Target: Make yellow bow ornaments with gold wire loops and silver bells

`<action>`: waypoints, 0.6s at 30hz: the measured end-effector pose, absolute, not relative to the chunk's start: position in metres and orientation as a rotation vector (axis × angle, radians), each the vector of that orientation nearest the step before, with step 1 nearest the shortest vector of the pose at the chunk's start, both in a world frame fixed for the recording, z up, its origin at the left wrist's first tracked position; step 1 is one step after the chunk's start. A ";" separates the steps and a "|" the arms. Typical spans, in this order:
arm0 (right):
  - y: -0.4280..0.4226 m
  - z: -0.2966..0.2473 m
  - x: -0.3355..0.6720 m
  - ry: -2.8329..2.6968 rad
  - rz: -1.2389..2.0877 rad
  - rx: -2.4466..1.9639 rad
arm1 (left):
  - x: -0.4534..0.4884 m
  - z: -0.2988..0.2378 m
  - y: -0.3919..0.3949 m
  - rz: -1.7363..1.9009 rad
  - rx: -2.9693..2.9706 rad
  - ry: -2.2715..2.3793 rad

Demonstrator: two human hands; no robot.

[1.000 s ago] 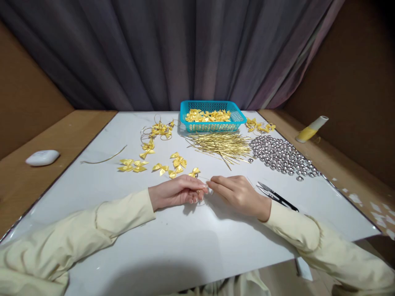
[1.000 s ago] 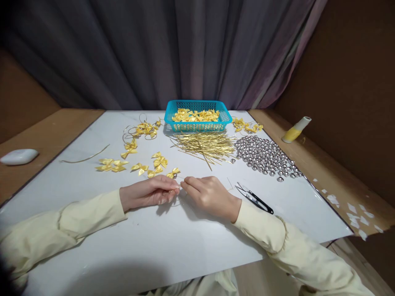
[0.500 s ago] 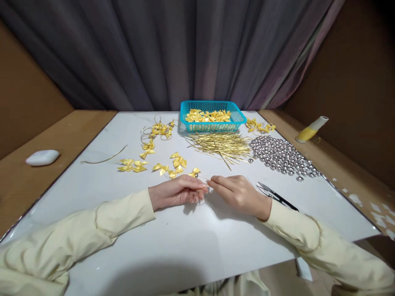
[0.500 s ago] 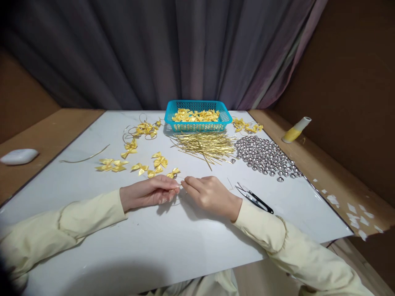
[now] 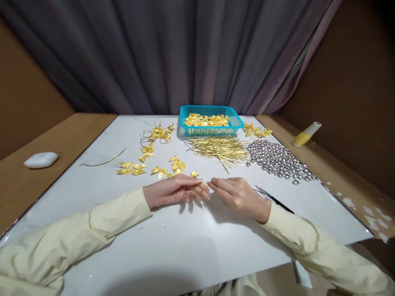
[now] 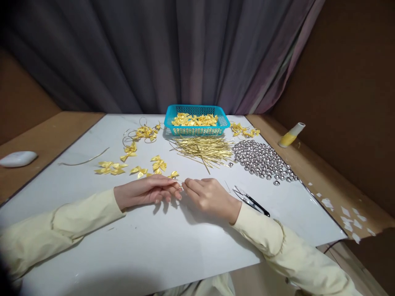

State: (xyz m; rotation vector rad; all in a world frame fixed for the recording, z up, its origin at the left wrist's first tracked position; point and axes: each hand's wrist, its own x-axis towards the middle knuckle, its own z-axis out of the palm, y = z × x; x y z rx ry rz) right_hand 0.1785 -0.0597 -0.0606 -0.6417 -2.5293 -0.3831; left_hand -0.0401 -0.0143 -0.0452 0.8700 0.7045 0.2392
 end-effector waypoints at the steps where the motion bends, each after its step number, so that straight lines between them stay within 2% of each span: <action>1: -0.059 -0.060 0.179 -2.522 -0.384 -0.643 | -0.041 -0.038 -0.013 0.241 0.905 0.715; 4: -0.058 -0.060 0.180 -2.482 -0.387 -0.643 | -0.045 -0.015 -0.010 0.285 1.322 0.818; 9: -0.054 -0.057 0.181 -2.362 -0.360 -0.660 | -0.054 -0.001 -0.003 0.420 2.019 1.250; 14: -0.043 -0.052 0.187 -2.301 -0.312 -0.727 | -0.053 -0.014 0.005 0.205 2.237 1.262; 18: -0.031 -0.045 0.194 -2.321 -0.117 -0.820 | -0.044 -0.021 0.010 0.190 2.308 1.239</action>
